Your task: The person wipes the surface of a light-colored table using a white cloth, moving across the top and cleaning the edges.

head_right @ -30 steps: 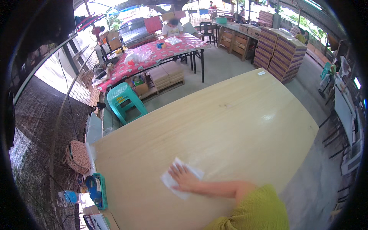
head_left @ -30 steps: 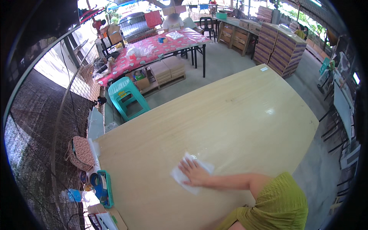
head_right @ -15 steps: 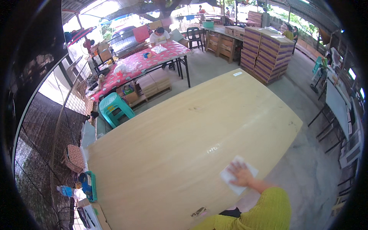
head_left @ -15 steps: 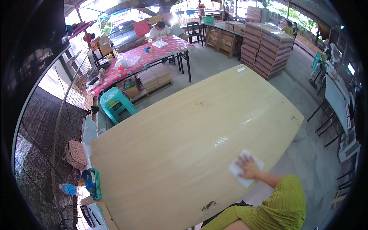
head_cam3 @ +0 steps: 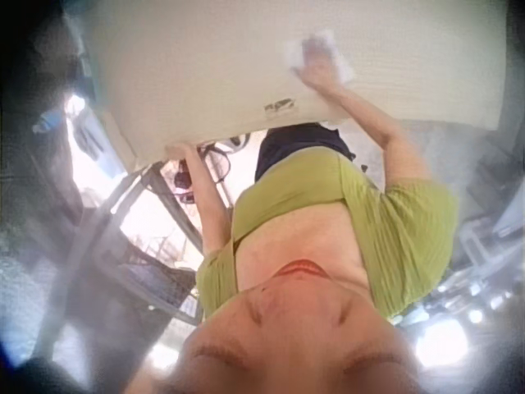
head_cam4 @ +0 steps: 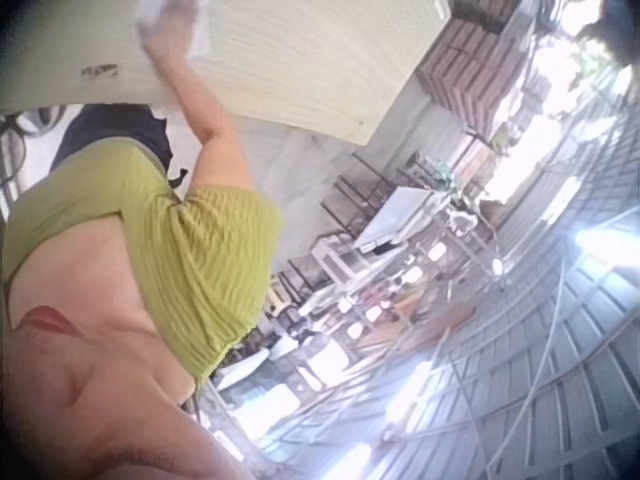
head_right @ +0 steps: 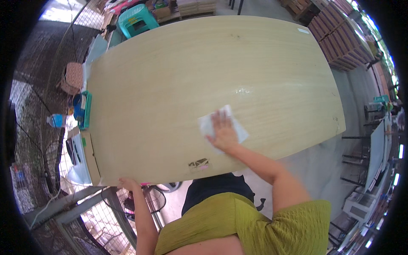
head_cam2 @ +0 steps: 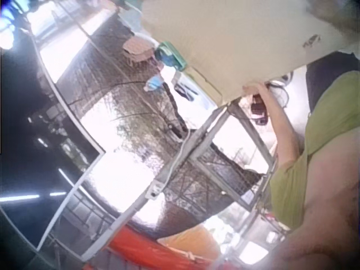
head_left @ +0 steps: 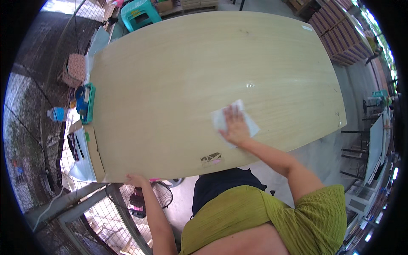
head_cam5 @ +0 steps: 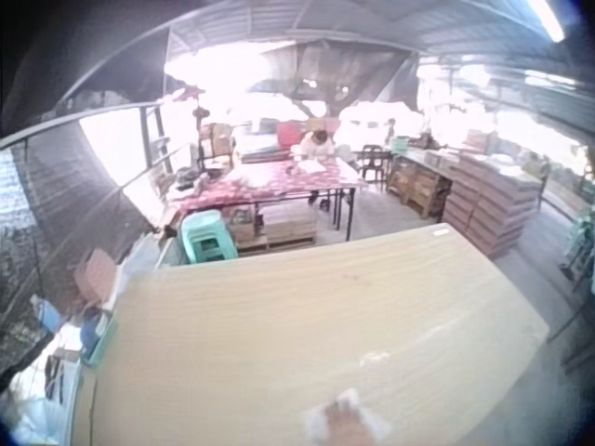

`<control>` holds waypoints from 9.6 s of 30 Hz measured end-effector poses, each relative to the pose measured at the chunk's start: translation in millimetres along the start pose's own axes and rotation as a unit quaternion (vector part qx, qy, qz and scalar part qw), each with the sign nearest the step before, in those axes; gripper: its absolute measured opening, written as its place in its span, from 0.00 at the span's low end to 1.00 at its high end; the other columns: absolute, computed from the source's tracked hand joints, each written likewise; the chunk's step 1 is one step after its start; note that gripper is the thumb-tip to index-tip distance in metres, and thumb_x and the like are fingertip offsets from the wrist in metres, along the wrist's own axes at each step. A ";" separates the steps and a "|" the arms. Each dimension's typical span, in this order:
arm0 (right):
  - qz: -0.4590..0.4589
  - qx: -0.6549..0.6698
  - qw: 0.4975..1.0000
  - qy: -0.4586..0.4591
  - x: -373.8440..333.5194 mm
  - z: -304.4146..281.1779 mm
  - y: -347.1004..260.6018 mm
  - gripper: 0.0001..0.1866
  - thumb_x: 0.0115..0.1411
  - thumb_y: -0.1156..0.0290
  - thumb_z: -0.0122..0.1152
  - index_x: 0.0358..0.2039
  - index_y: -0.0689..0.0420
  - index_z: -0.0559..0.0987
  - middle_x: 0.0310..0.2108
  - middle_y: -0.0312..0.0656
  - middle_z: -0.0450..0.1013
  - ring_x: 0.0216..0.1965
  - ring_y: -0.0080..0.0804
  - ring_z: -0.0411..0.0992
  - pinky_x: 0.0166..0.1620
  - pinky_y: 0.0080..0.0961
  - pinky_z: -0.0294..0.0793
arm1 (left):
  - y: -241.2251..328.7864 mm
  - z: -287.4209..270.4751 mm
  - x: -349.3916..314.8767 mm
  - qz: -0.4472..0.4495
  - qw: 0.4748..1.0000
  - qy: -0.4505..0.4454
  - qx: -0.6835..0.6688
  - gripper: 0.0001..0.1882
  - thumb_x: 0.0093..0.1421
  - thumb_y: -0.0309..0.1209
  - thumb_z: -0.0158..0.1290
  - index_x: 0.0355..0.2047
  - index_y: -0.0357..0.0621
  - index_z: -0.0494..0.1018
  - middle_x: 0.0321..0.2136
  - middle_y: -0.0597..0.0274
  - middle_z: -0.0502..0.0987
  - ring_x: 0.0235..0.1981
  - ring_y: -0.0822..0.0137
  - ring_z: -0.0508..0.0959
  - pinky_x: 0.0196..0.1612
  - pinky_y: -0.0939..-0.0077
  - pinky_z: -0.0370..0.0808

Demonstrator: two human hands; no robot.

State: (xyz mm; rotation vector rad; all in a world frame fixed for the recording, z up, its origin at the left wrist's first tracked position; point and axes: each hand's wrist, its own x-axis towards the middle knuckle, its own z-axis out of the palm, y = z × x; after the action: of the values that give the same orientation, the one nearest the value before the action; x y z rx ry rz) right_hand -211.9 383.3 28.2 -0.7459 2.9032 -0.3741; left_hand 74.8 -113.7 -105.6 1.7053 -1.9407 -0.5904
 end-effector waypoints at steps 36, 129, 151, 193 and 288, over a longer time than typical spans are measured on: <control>0.048 0.030 0.998 0.040 -132.5 5.5 -8.4 0.44 0.60 0.40 0.50 0.70 0.48 0.53 0.71 0.52 0.44 0.72 0.53 0.40 0.69 0.57 0.36 | 493.0 -270.2 -280.0 0.834 0.454 -0.213 -0.229 0.35 0.70 0.44 0.39 0.69 0.39 0.44 0.69 0.48 0.47 0.68 0.54 0.51 0.67 0.58 0.55; -0.152 0.205 0.951 -0.172 -158.1 -145.0 525.0 0.42 0.57 0.42 0.55 0.69 0.43 0.57 0.71 0.43 0.48 0.72 0.50 0.39 0.69 0.57 0.36 | 322.8 57.3 -537.7 0.028 0.902 -0.035 0.429 0.48 0.64 0.66 0.25 0.68 0.36 0.41 0.61 0.19 0.51 0.60 0.27 0.60 0.60 0.42 0.62; -0.076 0.111 0.988 -0.076 -142.8 -125.3 464.5 0.46 0.58 0.40 0.53 0.69 0.53 0.54 0.71 0.51 0.43 0.72 0.57 0.38 0.69 0.57 0.33 | 298.2 69.7 -535.2 -0.074 0.974 0.014 0.213 0.50 0.62 0.70 0.21 0.71 0.44 0.39 0.66 0.23 0.39 0.68 0.29 0.39 0.67 0.42 0.47; 0.111 -0.057 0.992 -0.010 -200.8 -132.3 540.2 0.48 0.58 0.39 0.51 0.70 0.57 0.52 0.72 0.50 0.41 0.71 0.57 0.40 0.67 0.61 0.39 | 269.6 73.3 -528.9 -0.043 0.976 0.050 0.210 0.45 0.63 0.68 0.21 0.71 0.53 0.44 0.67 0.30 0.43 0.67 0.29 0.46 0.66 0.40 0.50; 0.343 -0.105 0.924 0.135 -114.2 -220.7 797.1 0.43 0.60 0.41 0.51 0.70 0.50 0.53 0.71 0.50 0.43 0.71 0.58 0.42 0.66 0.64 0.42 | 312.4 52.8 -534.9 -0.061 0.955 0.021 0.288 0.41 0.68 0.61 0.24 0.70 0.45 0.39 0.67 0.29 0.44 0.70 0.39 0.44 0.70 0.49 0.41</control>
State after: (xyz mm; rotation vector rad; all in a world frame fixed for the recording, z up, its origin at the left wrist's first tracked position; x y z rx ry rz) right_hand -516.5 1160.7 34.1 0.3645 3.2341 -0.0858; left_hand -147.1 456.8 2.9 2.1704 -2.1181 -0.0099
